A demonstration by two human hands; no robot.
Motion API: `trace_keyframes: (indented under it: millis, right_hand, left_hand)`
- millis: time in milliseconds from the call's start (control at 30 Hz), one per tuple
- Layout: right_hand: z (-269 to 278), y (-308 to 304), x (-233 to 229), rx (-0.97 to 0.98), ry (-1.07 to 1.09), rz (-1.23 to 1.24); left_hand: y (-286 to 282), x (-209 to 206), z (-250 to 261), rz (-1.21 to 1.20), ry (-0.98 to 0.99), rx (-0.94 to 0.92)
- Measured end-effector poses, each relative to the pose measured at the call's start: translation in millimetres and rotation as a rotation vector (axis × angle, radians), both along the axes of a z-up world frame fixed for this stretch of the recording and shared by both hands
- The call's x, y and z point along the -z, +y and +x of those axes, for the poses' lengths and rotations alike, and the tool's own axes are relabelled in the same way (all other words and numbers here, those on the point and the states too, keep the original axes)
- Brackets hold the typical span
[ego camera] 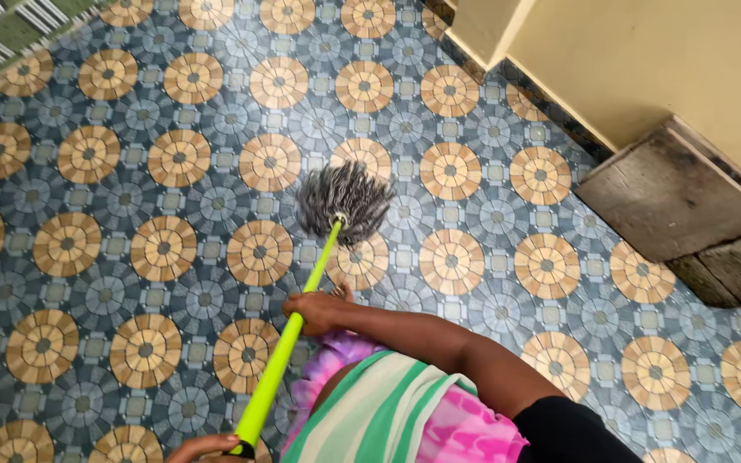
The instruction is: The person mops a patterned tiled floor using a string mop with a green handle. They move the mop back and forth across the floor, covering different areas of the room.
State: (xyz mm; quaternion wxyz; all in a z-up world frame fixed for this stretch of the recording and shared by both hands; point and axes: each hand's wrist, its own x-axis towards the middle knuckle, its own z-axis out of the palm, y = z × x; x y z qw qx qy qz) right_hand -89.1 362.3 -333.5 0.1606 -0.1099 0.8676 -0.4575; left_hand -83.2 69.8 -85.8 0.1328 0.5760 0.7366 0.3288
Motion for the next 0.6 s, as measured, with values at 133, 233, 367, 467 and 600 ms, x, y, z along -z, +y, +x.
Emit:
trace_keyframes:
  millis: [133,233,367,467,600]
  right_hand:
    - [-65.8,37.5,20.3,-0.041,-0.097,0.099]
    - [-122.4,85.3,46.1,-0.023,-0.045,0.169]
    - [-180.7,164.2,72.8,0.154,-0.081,0.332]
    - [-197.2,235.6,87.6,0.342,-0.228,0.418]
    - [-171.9,305.6,97.4,0.595,-0.276,0.384]
  left_hand:
    - [29.4,15.1,-73.8,0.125,0.004,0.000]
    - [77.2,13.6,-122.2,0.348,-0.067,-0.040]
    - [168.1,7.7,-176.7,0.647,-0.194,-0.144]
    - [230.0,20.1,-217.5,0.462,-0.183,-0.090]
    - [296.1,48.2,-235.5,0.389,-0.233,0.071]
